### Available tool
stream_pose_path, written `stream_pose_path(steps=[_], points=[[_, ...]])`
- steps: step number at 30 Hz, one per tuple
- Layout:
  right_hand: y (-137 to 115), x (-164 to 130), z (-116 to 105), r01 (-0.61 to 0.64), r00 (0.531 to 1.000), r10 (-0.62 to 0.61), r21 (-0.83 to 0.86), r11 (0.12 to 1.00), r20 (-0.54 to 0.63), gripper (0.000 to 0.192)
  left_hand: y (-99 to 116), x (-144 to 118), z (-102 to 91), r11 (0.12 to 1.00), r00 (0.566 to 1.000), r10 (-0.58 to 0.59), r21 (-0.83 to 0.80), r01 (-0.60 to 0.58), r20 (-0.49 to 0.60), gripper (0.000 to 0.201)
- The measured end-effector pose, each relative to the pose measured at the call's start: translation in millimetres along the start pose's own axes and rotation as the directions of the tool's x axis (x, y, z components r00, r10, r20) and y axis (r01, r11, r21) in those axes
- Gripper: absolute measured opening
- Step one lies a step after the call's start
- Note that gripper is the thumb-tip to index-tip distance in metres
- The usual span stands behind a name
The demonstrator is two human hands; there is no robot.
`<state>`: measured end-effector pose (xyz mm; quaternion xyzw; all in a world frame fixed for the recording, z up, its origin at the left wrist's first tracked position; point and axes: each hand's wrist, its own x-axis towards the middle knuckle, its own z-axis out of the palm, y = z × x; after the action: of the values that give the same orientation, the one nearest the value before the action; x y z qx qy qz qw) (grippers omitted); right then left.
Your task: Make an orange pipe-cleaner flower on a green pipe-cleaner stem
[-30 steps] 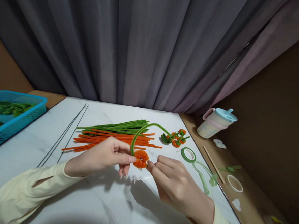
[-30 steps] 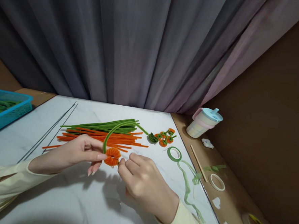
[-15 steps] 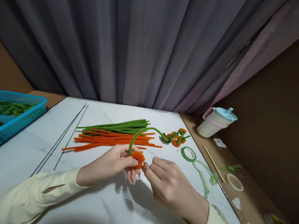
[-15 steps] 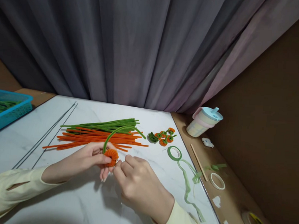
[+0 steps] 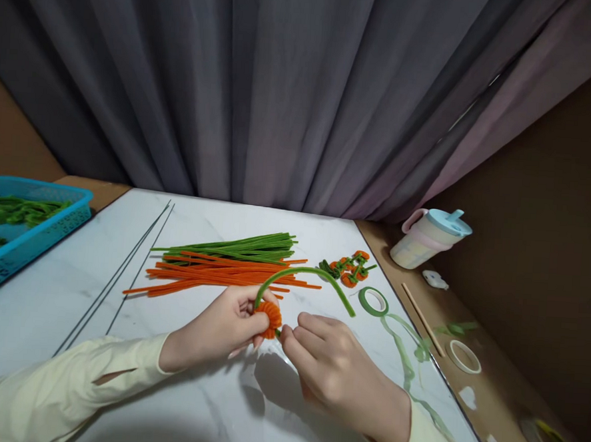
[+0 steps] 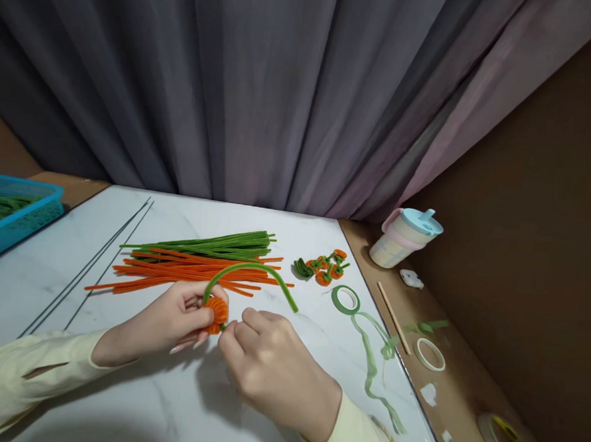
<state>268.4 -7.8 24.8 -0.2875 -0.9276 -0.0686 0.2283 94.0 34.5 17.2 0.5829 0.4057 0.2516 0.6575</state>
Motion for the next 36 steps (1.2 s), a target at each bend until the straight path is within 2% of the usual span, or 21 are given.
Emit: stream_pose_path(steps=[11,23,28,32,36], points=[[-1.0,-1.5,-5.0,-0.019,0.998,0.019,-0.006,1.0,0.064,0.018,9.1,-0.7,-4.3,0.999,1.0,-0.015,0.051,0.015,-0.005,0.003],[0.9,-2.9,-8.5,-0.024,0.997,0.023,0.014,1.0,0.074,0.021,11.3,-1.7,-7.5,0.996,0.997,-0.051,0.071,0.047,0.065,0.003],[7.5,-1.9,-6.8,-0.13,0.99,0.123,0.11,0.985,0.061,0.025,11.6,0.1,-11.6,0.992,0.981,-0.081,-0.083,0.096,0.177,0.018],[12.9,-1.6,-5.3,-0.163,0.986,0.165,0.15,0.975,0.0,0.025,8.0,2.3,-14.9,0.969,0.963,-0.064,-0.213,0.123,0.261,0.015],[16.9,-1.4,1.0,-0.215,0.973,0.227,0.199,0.956,-0.039,0.026,7.0,3.1,-17.7,0.958,0.943,-0.048,-0.251,0.136,0.328,0.012]])
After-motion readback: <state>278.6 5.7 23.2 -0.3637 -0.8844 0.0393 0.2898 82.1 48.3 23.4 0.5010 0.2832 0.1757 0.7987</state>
